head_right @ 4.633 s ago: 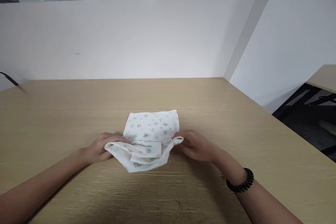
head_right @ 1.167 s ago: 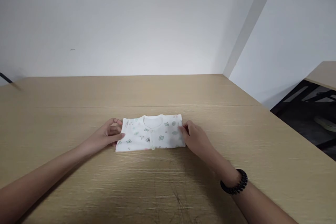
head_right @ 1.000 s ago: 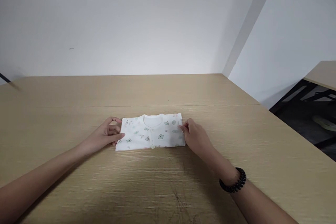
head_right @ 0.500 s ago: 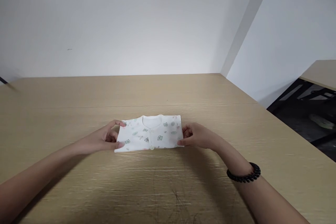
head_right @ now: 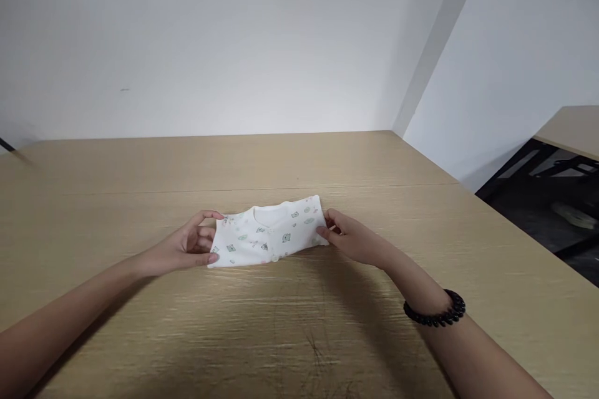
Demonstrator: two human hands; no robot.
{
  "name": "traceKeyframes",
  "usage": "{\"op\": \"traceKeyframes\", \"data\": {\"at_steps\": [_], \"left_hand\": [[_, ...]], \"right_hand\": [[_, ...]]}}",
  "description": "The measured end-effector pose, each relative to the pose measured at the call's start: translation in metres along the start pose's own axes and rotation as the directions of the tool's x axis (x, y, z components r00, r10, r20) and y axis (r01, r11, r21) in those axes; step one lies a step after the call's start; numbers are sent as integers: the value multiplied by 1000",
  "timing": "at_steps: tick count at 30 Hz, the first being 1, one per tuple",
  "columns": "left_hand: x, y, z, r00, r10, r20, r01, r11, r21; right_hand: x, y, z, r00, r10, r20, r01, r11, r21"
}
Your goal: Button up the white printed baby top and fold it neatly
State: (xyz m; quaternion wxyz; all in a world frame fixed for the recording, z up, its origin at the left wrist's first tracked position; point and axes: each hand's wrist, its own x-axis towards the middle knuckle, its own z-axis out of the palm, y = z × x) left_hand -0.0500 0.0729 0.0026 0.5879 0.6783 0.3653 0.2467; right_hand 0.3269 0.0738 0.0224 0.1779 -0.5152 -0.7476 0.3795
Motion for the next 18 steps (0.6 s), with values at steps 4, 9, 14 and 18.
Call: {"op": "traceKeyframes", "data": {"at_steps": [4, 9, 14, 18], "left_hand": [[0, -1, -2, 1000, -16, 3, 16, 999, 31], [-1, 0, -1, 999, -33, -8, 34, 998, 62], [-1, 5, 1, 999, -48, 4, 47, 994, 101], [-1, 7, 2, 999, -50, 4, 49, 992, 112]], "right_hand": [[-3, -5, -3, 1000, 21, 10, -21, 999, 36], [-7, -7, -11, 981, 69, 179, -106, 973, 206], [-11, -7, -16, 969, 156, 192, -193, 962, 194], [-11, -11, -13, 963, 123, 240, -155, 980, 120]]}}
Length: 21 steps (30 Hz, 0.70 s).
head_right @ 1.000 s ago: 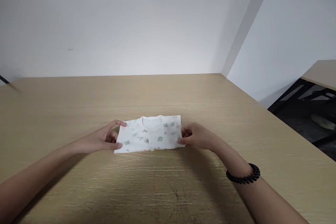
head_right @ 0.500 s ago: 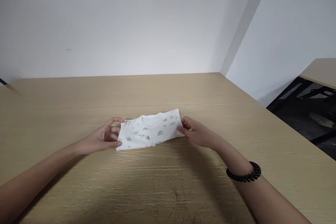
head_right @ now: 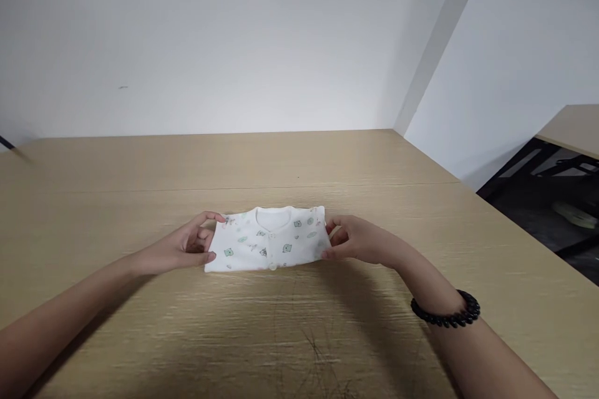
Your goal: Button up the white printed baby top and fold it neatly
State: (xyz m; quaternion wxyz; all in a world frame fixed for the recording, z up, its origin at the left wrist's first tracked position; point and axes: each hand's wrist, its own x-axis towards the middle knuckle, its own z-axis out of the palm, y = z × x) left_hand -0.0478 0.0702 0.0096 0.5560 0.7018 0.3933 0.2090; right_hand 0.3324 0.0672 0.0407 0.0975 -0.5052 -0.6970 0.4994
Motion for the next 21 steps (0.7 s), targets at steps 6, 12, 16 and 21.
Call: {"op": "traceKeyframes", "data": {"at_steps": [6, 12, 16, 21], "left_hand": [[-1, 7, 4, 998, -35, -44, 38, 998, 49], [-1, 10, 5, 997, -51, -54, 56, 994, 97], [0, 9, 4, 998, -37, -41, 41, 994, 99], [1, 8, 4, 999, -41, -29, 44, 996, 80]], "right_hand": [[5, -3, 8, 996, -18, -93, 9, 996, -93], [6, -2, 11, 991, 24, -128, -22, 1000, 19], [8, 4, 7, 996, 49, -77, -36, 986, 163], [10, 11, 5, 995, 63, -82, -45, 977, 207]]}}
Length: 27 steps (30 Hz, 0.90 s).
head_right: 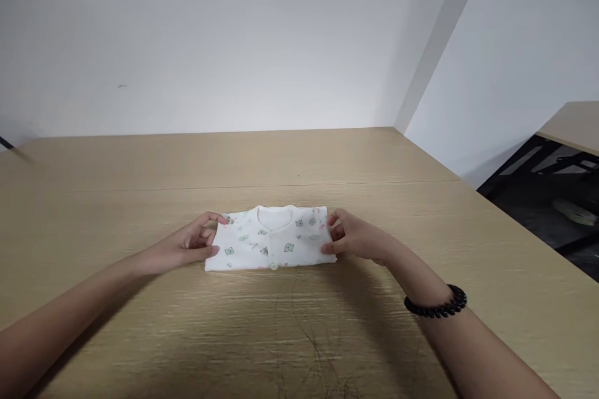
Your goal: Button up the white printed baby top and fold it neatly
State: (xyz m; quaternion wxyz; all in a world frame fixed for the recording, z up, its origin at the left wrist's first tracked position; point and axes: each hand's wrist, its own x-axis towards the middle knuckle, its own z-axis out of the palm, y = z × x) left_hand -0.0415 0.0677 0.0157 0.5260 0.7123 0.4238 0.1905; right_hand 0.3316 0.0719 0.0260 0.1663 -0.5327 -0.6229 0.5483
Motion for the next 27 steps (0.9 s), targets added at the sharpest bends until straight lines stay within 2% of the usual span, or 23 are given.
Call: {"op": "traceKeyframes", "data": {"at_steps": [7, 13, 17, 20, 24, 27], "left_hand": [[1, -2, 0, 1000, 6, -25, -6, 1000, 24], [2, -2, 4, 995, 6, -103, 0, 999, 54], [1, 1, 13, 975, 26, -219, -1, 993, 116], [1, 0, 19, 955, 58, -291, -6, 984, 178], [3, -5, 20, 950, 63, -306, -14, 987, 159], [4, -10, 19, 947, 59, -317, -16, 991, 136]], "right_hand": [[4, 1, 4, 1000, 6, -2, -6, 999, -43], [6, 5, 1, 999, 5, -39, -10, 994, -108], [7, 5, 0, 988, 24, -153, -44, 990, -132], [10, 5, 3, 982, 2, -191, -19, 996, -89], [14, 10, 3, 971, -29, -236, 16, 998, -56], [16, 16, 1, 971, -45, -237, 16, 992, -123]]}}
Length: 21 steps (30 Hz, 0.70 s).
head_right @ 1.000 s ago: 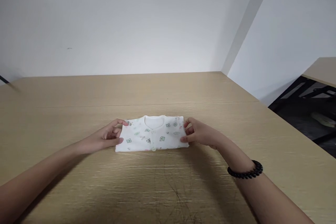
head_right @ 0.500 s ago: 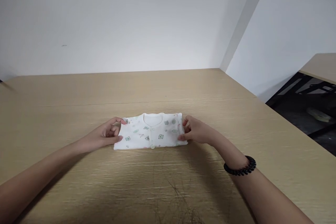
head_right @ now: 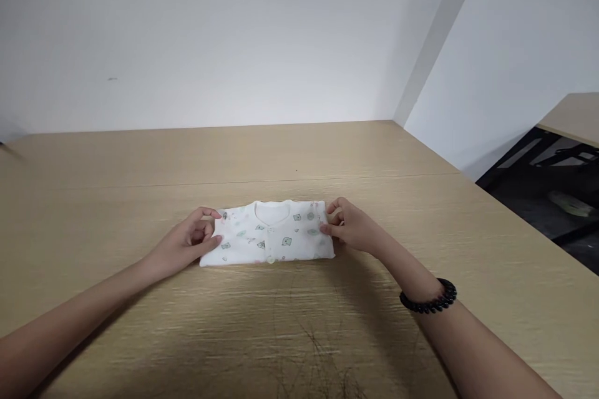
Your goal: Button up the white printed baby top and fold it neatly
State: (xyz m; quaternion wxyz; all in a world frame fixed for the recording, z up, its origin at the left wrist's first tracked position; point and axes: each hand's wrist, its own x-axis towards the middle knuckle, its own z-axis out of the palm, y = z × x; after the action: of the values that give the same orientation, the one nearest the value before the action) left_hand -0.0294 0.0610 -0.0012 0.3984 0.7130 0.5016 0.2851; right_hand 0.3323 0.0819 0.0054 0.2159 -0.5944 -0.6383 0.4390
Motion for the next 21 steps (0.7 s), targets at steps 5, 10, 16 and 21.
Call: {"op": "traceKeyframes", "data": {"at_steps": [5, 10, 16, 21], "left_hand": [[1, -3, -1, 997, 46, -68, -40, 995, 89], [-6, 6, -2, 911, 273, -308, -161, 925, 344], [-10, 2, 6, 952, 167, 257, -300, 683, 666], [-4, -10, 1, 977, 3, 214, -166, 643, 748]], "right_hand": [[-3, -2, 4, 989, -98, -114, 55, 941, -334], [-14, -22, 28, 807, -461, -369, 165, 776, -609], [-16, -11, 54, 910, -414, 27, 306, 625, -718], [-13, -2, 50, 964, -248, 97, 241, 658, -714]]}}
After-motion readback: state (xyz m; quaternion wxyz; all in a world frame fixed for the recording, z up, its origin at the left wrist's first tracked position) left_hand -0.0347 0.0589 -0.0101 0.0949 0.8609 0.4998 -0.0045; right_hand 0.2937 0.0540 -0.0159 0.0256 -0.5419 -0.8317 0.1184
